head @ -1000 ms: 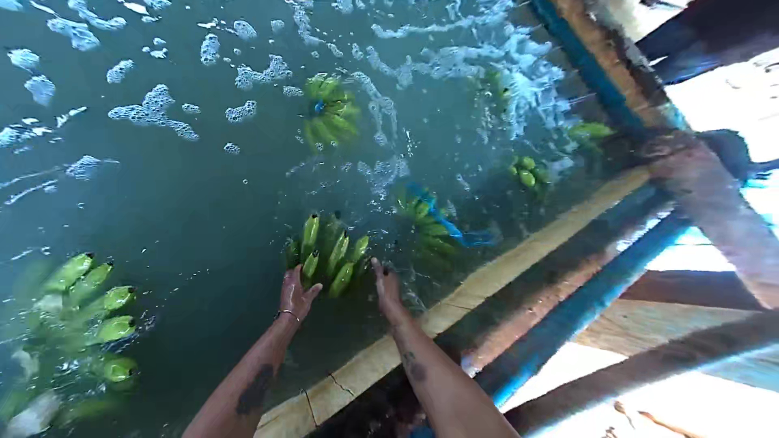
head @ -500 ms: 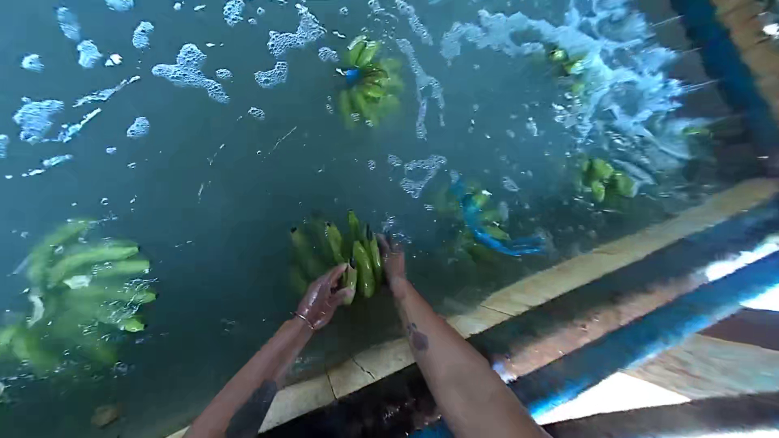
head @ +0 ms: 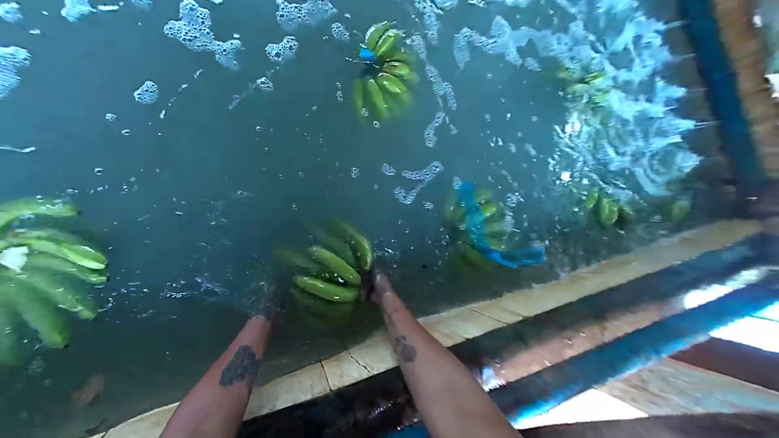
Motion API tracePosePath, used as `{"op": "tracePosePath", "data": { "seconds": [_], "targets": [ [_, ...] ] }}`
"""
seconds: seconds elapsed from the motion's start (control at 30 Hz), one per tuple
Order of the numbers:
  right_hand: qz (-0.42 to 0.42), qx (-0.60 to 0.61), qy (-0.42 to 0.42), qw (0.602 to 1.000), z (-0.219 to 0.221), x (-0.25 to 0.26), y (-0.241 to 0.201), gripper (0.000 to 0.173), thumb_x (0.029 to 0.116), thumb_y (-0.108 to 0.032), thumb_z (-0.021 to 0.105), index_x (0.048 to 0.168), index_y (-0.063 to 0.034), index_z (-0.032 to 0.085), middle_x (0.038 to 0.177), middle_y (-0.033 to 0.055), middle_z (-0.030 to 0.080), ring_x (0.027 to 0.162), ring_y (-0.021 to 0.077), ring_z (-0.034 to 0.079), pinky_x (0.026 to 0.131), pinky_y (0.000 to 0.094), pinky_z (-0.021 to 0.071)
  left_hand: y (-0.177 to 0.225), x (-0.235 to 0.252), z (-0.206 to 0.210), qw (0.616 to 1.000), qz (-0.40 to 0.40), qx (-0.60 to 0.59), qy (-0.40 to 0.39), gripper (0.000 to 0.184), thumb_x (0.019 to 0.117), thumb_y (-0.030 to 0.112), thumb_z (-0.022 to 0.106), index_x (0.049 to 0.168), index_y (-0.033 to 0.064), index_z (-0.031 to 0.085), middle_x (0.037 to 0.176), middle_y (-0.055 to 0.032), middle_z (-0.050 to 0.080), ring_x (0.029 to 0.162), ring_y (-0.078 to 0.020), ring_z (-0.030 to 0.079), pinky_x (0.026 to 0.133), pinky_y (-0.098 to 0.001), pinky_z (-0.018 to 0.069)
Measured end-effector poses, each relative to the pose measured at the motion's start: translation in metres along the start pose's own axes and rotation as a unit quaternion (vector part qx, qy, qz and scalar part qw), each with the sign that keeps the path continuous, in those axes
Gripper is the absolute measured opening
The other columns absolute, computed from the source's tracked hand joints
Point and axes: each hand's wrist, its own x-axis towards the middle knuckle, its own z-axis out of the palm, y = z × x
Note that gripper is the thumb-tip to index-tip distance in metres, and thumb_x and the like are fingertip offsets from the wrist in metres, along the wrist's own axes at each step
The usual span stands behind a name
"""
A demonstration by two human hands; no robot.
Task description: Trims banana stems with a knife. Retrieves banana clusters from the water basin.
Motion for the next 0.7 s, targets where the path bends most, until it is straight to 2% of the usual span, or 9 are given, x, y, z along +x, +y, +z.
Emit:
{"op": "tracePosePath", "data": {
  "seconds": [0.07, 0.13, 0.2, 0.27, 0.33, 0.43, 0.5, 0.63, 0.7],
  "targets": [
    [-0.006, 0.011, -0.055, 0.998, -0.004, 0.001, 0.001, 0.049, 0.1133, -0.04, 0.027, 0.114, -0.0038, 0.059, 0.082, 0.0072, 0.063, 0.071, 0.017, 0.062, 0.066, 0.0365, 0.0563, -0.006, -0.004, 0.002, 0.98, 0.042, -0.189, 0.033, 0.053, 0.1096, 0.015, 0.042, 0.157, -0.0035, 0.028, 0.161, -0.0248, 0.034, 0.15, -0.0335, 0.033, 0.122, -0.0456, 0.0302],
    [-0.017, 0.01, -0.092, 0.996, -0.004, -0.002, 0.007, 0.047, 0.1131, -0.04, 0.027, 0.12, -0.0047, 0.059, 0.091, 0.0086, 0.067, 0.08, 0.0174, 0.066, 0.072, 0.0375, 0.058, -0.008, -0.01, 0.001, 0.883, 0.018, -0.467, 0.044, 0.052, 0.1114, 0.039, 0.037, 0.15, 0.0054, 0.044, 0.144, -0.0169, 0.055, 0.13, -0.0262, 0.056, 0.106, -0.0467, 0.0487],
    [-0.049, -0.024, -0.108, 0.993, 0.002, -0.009, 0.011, 0.05, 0.1135, -0.038, 0.026, 0.135, -0.0023, 0.054, 0.113, 0.0138, 0.067, 0.099, 0.0193, 0.066, 0.086, 0.0397, 0.0572, -0.009, -0.025, -0.007, 0.818, 0.016, -0.575, 0.008, 0.053, 0.1088, 0.044, 0.042, 0.145, 0.0062, 0.048, 0.126, -0.0168, 0.065, 0.109, -0.0272, 0.067, 0.09, -0.0487, 0.0574],
    [-0.079, -0.046, -0.089, 0.992, 0.015, -0.018, 0.014, 0.05, 0.1137, -0.034, 0.027, 0.142, -0.0002, 0.051, 0.125, 0.0176, 0.064, 0.109, 0.0207, 0.064, 0.094, 0.0407, 0.055, -0.008, -0.04, -0.012, 0.798, 0.041, -0.602, -0.017, 0.052, 0.1104, 0.042, 0.038, 0.15, 0.0079, 0.04, 0.124, -0.0162, 0.065, 0.106, -0.0261, 0.068, 0.087, -0.046, 0.0587],
    [-0.095, -0.03, -0.071, 0.992, 0.028, -0.031, 0.015, 0.047, 0.1135, -0.033, 0.028, 0.134, -0.002, 0.056, 0.115, 0.0145, 0.067, 0.101, 0.0178, 0.066, 0.087, 0.0381, 0.0572, -0.005, -0.048, -0.013, 0.781, 0.051, -0.622, -0.018, 0.055, 0.1106, 0.044, 0.035, 0.156, 0.013, 0.033, 0.128, -0.0174, 0.064, 0.108, -0.0292, 0.067, 0.088, -0.0485, 0.0583],
    [-0.103, 0.043, -0.092, 0.989, 0.036, -0.054, 0.003, 0.047, 0.1137, -0.035, 0.029, 0.126, -0.0023, 0.06, 0.102, 0.0096, 0.069, 0.09, 0.0143, 0.067, 0.081, 0.0343, 0.0576, -0.001, -0.074, -0.019, 0.771, 0.088, -0.631, 0.002, 0.051, 0.1113, 0.043, 0.031, 0.153, 0.0151, 0.037, 0.12, -0.0172, 0.067, 0.096, -0.031, 0.071, 0.073, -0.0477, 0.061],
    [-0.119, 0.062, -0.138, 0.981, 0.034, -0.083, -0.02, 0.048, 0.1132, -0.038, 0.03, 0.122, -0.0033, 0.061, 0.096, 0.0085, 0.071, 0.087, 0.0144, 0.069, 0.078, 0.0344, 0.0593, 0.003, -0.103, -0.024, 0.773, 0.151, -0.617, 0.001, 0.047, 0.1122, 0.039, 0.029, 0.15, 0.0129, 0.038, 0.117, -0.0146, 0.069, 0.093, -0.0279, 0.072, 0.071, -0.0443, 0.0622],
    [-0.245, -0.025, -0.203, 0.948, -0.017, -0.179, -0.087, 0.046, 0.1126, -0.031, 0.032, 0.144, -0.0024, 0.047, 0.111, 0.0094, 0.069, 0.097, 0.0137, 0.068, 0.087, 0.0334, 0.0578, 0.03, -0.168, -0.017, 0.746, 0.33, -0.578, -0.011, 0.054, 0.1041, 0.048, 0.045, 0.144, 0.0118, 0.041, 0.114, -0.0051, 0.071, 0.094, -0.017, 0.071, 0.076, -0.0353, 0.0623],
    [-0.31, -0.006, -0.19, 0.931, -0.056, -0.243, -0.111, 0.039, 0.1112, -0.025, 0.038, 0.141, -0.0028, 0.049, 0.105, 0.007, 0.069, 0.091, 0.0109, 0.068, 0.082, 0.03, 0.0583, 0.052, -0.208, -0.005, 0.722, 0.386, -0.573, -0.04, 0.065, 0.0979, 0.06, 0.054, 0.142, 0.0141, 0.043, 0.114, -0.0021, 0.072, 0.096, -0.0158, 0.072, 0.077, -0.0345, 0.0628]
  ]
}}
